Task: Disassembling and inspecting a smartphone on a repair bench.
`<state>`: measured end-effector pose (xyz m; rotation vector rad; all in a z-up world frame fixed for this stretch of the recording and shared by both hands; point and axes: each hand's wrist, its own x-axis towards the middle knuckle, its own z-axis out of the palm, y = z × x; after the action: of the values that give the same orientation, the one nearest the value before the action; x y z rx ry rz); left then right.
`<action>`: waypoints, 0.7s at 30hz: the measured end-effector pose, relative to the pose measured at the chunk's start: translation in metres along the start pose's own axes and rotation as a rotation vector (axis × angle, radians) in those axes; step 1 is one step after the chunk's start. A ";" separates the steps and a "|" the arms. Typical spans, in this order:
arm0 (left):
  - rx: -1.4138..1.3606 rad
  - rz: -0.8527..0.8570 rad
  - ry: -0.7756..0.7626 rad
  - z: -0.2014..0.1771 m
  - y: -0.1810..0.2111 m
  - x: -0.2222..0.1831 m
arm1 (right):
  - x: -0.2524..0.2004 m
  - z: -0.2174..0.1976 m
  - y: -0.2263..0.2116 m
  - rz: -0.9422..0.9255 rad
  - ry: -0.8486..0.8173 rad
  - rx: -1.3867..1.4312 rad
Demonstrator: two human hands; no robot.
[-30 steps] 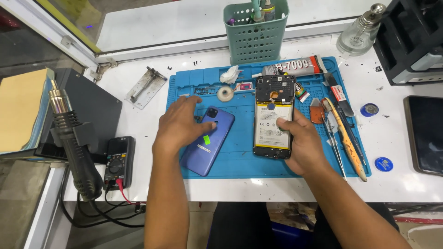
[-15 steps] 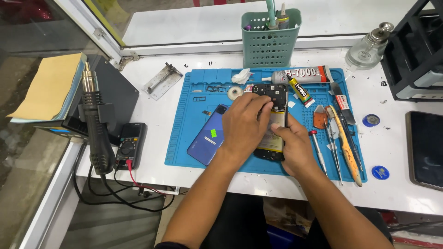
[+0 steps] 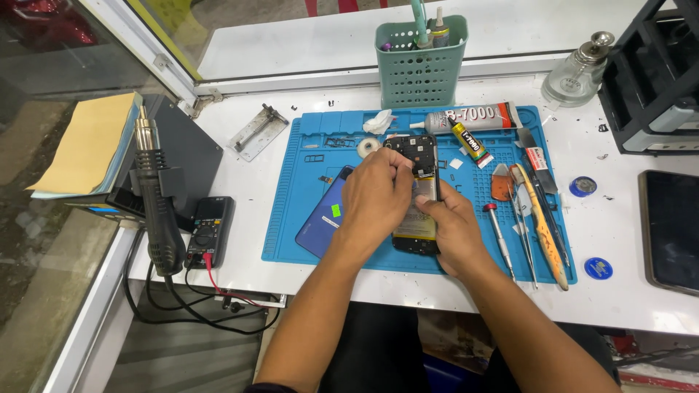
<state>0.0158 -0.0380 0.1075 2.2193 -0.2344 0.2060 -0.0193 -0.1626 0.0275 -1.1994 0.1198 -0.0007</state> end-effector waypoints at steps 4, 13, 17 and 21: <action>0.020 -0.025 -0.013 -0.001 0.000 0.001 | -0.001 0.002 -0.003 0.014 0.006 0.002; -0.005 -0.089 -0.071 -0.024 0.002 -0.002 | -0.005 0.008 -0.018 0.046 0.028 -0.033; 0.139 -0.156 -0.091 -0.056 -0.044 0.007 | -0.003 0.001 -0.015 0.059 0.035 -0.013; 0.387 -0.380 -0.125 -0.100 -0.112 0.024 | -0.001 -0.003 -0.015 0.059 0.053 0.032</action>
<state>0.0596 0.1058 0.0888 2.6118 0.1773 -0.1061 -0.0198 -0.1703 0.0402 -1.1643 0.2007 0.0175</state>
